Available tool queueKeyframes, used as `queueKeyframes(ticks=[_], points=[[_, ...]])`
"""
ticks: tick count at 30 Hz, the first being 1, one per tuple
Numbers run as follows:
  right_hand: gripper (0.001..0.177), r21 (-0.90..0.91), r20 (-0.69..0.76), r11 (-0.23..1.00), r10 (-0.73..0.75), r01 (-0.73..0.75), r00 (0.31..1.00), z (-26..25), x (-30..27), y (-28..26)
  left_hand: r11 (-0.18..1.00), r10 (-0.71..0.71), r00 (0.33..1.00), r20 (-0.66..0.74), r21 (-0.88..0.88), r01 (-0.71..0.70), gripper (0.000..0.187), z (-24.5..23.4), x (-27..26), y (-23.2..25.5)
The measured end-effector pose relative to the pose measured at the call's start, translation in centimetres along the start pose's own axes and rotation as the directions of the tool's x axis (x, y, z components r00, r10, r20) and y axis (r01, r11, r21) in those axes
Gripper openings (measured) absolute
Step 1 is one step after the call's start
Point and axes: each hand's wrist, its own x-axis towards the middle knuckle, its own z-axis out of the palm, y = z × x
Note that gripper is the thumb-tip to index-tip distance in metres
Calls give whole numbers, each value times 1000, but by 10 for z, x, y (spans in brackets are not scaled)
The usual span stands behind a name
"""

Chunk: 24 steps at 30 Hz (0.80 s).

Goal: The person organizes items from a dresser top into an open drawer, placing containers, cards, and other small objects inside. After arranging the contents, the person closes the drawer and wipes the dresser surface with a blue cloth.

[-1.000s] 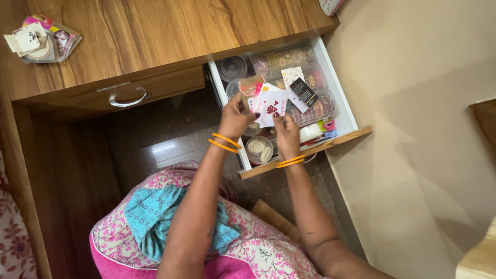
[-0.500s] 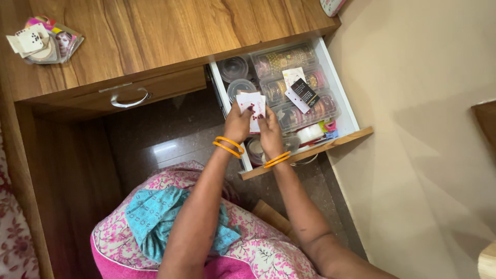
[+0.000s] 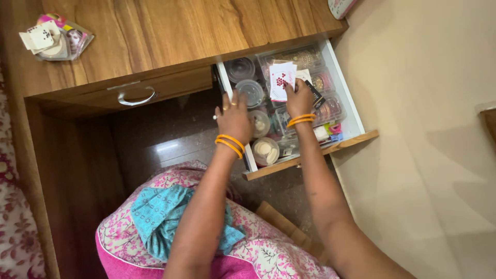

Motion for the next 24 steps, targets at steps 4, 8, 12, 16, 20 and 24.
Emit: queueKeyframes(ticks=[4, 8, 12, 16, 20, 24], points=[[25, -217, 128, 976, 18, 10, 992, 16, 12, -10, 994, 16, 970, 241, 97, -41, 86, 5, -5, 7], [23, -283, 145, 949, -100, 138, 984, 36, 15, -12, 993, -11, 952, 306, 115, -25, 87, 6, -6, 9], [23, -352, 172, 922, -106, 162, 979, 59, 24, -5, 993, -13, 952, 307, 114, -23, 87, 8, -4, 8], [22, -393, 127, 898, -159, 197, 979, 75, 28, -2, 992, -4, 948, 317, 119, -36, 91, 11, -4, 6], [26, -379, 154, 918, -63, 118, 986, 75, 28, -10, 990, -1, 947, 321, 134, -44, 92, 11, -4, 5], [36, -347, 133, 933, -54, 98, 990, 69, 28, -20, 990, 4, 945, 328, 134, -50, 92, 10, -4, 5]])
